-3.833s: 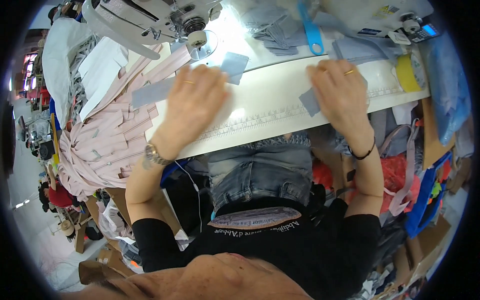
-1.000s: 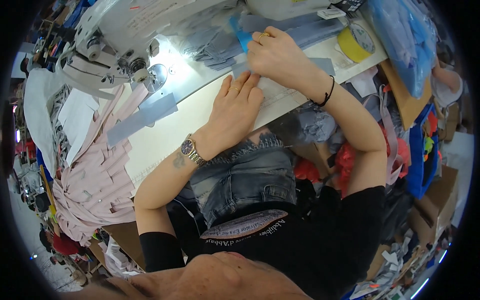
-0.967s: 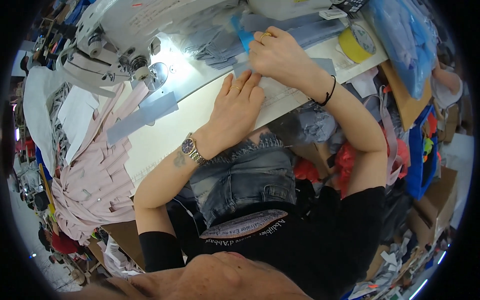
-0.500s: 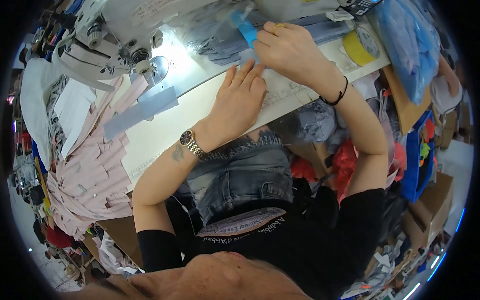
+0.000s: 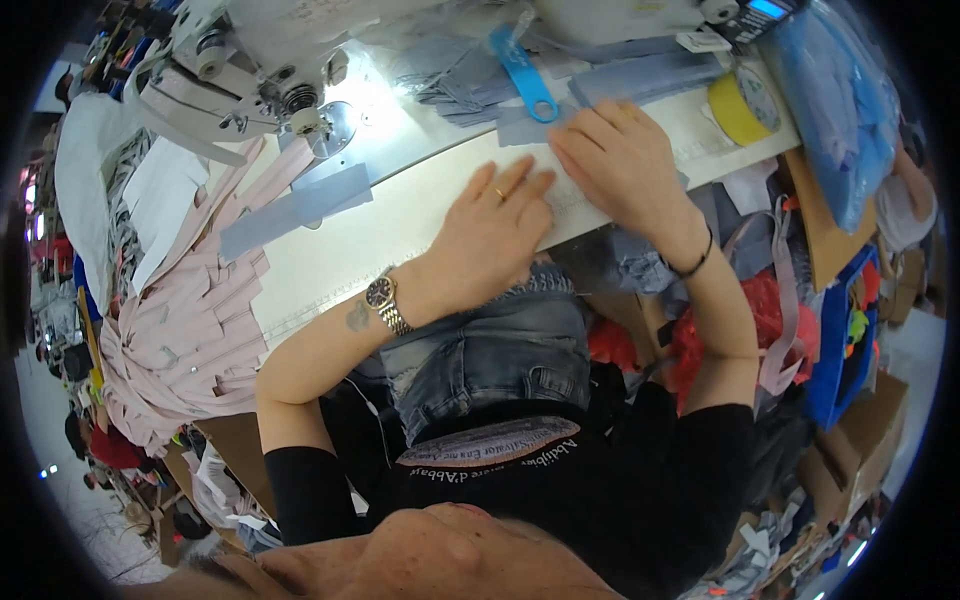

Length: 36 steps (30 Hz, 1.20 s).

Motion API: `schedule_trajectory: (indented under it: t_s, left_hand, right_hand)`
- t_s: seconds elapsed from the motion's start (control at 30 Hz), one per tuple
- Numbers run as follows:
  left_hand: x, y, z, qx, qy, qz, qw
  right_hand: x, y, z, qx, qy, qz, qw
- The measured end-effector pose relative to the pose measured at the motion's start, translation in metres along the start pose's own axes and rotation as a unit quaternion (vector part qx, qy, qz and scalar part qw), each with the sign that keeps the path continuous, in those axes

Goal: Sewing long strips of material together using an industrial sewing machine.

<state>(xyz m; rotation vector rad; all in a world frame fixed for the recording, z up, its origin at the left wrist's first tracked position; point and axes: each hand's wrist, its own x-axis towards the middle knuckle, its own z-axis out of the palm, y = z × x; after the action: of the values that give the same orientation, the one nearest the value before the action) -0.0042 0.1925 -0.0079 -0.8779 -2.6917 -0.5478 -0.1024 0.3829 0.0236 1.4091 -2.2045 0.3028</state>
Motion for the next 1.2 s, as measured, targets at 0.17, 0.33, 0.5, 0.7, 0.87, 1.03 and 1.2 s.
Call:
schedule_trajectory:
  t_s: [0.17, 0.33, 0.5, 0.7, 0.87, 1.03, 1.2]
  left_hand:
    - [-0.042, 0.001, -0.033, -0.118, 0.026, 0.021, 0.992]
    - [-0.082, -0.036, -0.084, -0.072, 0.164, -0.110, 0.978]
    - [-0.083, -0.083, -0.112, 0.166, 0.225, -0.074, 0.957]
    - [-0.084, -0.117, -0.075, 0.124, 0.178, -0.052, 0.975]
    - [-0.086, -0.116, -0.077, 0.054, 0.171, -0.117, 0.977]
    - [-0.085, -0.116, -0.080, 0.081, 0.189, -0.097, 0.974]
    - [-0.081, -0.120, -0.073, 0.099, 0.189, -0.057, 0.975]
  right_hand:
    - [-0.013, -0.042, -0.003, 0.148, -0.002, 0.008, 0.989]
    - [0.022, -0.074, 0.013, 0.245, -0.027, -0.081, 0.966]
    - [0.083, -0.083, 0.054, 0.231, -0.062, -0.106, 0.965]
    - [0.097, -0.074, 0.079, 0.222, -0.127, -0.125, 0.959]
    - [0.101, -0.065, 0.079, 0.218, -0.058, -0.108, 0.968]
    - [0.110, -0.067, 0.084, 0.172, -0.078, -0.124, 0.974]
    - [0.110, -0.069, 0.095, 0.156, -0.103, -0.107, 0.976]
